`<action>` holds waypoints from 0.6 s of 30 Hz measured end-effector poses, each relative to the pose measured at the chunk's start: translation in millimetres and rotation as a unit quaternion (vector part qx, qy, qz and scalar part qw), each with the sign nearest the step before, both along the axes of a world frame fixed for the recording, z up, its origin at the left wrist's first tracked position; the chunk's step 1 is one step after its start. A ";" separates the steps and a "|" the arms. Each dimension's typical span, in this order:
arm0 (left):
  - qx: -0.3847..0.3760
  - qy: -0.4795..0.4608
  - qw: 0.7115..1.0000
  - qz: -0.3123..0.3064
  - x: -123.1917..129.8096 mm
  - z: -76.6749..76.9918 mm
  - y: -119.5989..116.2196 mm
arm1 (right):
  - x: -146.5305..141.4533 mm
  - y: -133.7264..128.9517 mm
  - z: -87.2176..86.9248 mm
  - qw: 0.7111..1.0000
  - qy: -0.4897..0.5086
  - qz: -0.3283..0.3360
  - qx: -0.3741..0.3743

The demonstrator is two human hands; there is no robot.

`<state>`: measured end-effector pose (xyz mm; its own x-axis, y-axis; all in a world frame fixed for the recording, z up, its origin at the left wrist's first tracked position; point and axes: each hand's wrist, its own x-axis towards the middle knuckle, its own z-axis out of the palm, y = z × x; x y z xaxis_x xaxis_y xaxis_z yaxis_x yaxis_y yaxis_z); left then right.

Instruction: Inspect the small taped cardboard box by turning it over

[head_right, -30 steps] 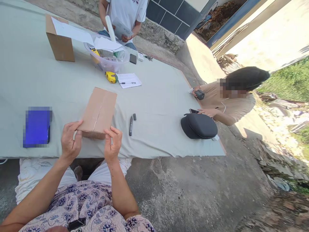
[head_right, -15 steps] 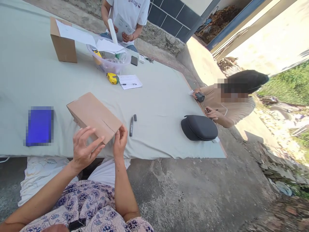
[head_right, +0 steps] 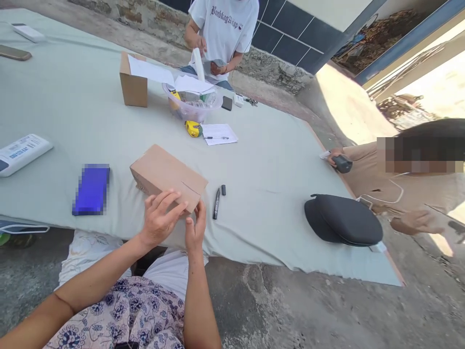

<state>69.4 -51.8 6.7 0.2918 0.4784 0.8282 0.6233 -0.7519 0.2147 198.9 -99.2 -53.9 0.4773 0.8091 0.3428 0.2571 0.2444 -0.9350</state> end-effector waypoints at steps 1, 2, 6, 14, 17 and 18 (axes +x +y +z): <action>0.001 -0.001 1.000 0.004 2.5 0.8 2.2 | 1.2 6.0 4.1 1.000 0.008 -0.007 0.007; 0.004 -0.002 1.000 0.005 4.4 1.3 4.4 | 2.9 11.9 7.2 1.000 0.015 -0.012 0.012; 0.011 0.002 1.000 0.003 6.6 0.9 12.7 | 13.2 27.9 1.9 0.999 0.015 -0.019 0.025; 0.013 -0.019 1.000 -0.021 6.0 -4.0 23.8 | 22.8 24.1 -25.3 0.997 -0.055 0.003 -0.045; 0.023 -0.050 0.998 -0.038 7.6 -4.6 27.7 | 22.0 22.6 -21.6 0.997 -0.057 0.026 -0.052; 0.027 -0.058 0.997 -0.041 8.0 -4.6 28.7 | 22.0 22.3 -20.6 0.996 -0.058 0.030 -0.053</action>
<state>77.4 -23.1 2.2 0.2289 0.4110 0.8824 0.5328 -0.8116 0.2398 220.9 -76.9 -74.5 0.3896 0.8696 0.3033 0.3529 0.1632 -0.9213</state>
